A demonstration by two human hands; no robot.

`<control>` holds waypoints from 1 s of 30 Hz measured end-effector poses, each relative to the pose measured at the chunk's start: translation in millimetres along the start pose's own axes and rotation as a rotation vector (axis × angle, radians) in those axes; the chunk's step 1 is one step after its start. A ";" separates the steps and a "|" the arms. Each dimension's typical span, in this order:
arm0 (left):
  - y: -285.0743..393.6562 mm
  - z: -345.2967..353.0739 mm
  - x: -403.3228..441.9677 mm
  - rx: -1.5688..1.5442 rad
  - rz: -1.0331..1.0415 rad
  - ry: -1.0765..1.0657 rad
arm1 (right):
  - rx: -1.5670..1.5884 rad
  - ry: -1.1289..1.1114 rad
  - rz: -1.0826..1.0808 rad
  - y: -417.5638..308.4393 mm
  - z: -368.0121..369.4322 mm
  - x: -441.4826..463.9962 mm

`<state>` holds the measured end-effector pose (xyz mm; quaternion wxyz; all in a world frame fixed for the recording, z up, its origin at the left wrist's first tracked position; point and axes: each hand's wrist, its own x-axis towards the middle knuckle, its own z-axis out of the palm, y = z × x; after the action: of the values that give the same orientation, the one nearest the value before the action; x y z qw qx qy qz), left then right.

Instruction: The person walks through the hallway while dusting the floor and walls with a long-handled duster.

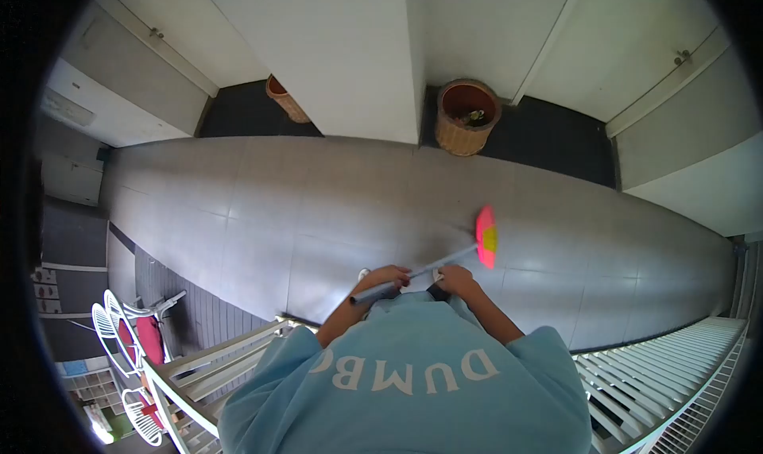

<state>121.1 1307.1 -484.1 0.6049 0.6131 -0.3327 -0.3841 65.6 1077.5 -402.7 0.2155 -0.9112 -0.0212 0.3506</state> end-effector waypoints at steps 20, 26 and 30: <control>62.9 -233.5 -331.0 0.424 -1.068 0.889 | 0.097 0.003 -0.282 -236.1 31.1 103.2; 164.1 -227.9 -276.2 -0.237 -0.831 0.730 | 0.207 0.009 -0.243 -217.1 21.9 111.9; 120.6 -239.9 -184.9 -0.320 -0.752 0.539 | 0.351 -0.016 -0.374 -229.5 -51.4 124.3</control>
<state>248.0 1579.4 -357.6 0.5754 0.6678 0.1432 -0.4500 218.3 1289.7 -353.5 0.4311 -0.8372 -0.1300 0.3104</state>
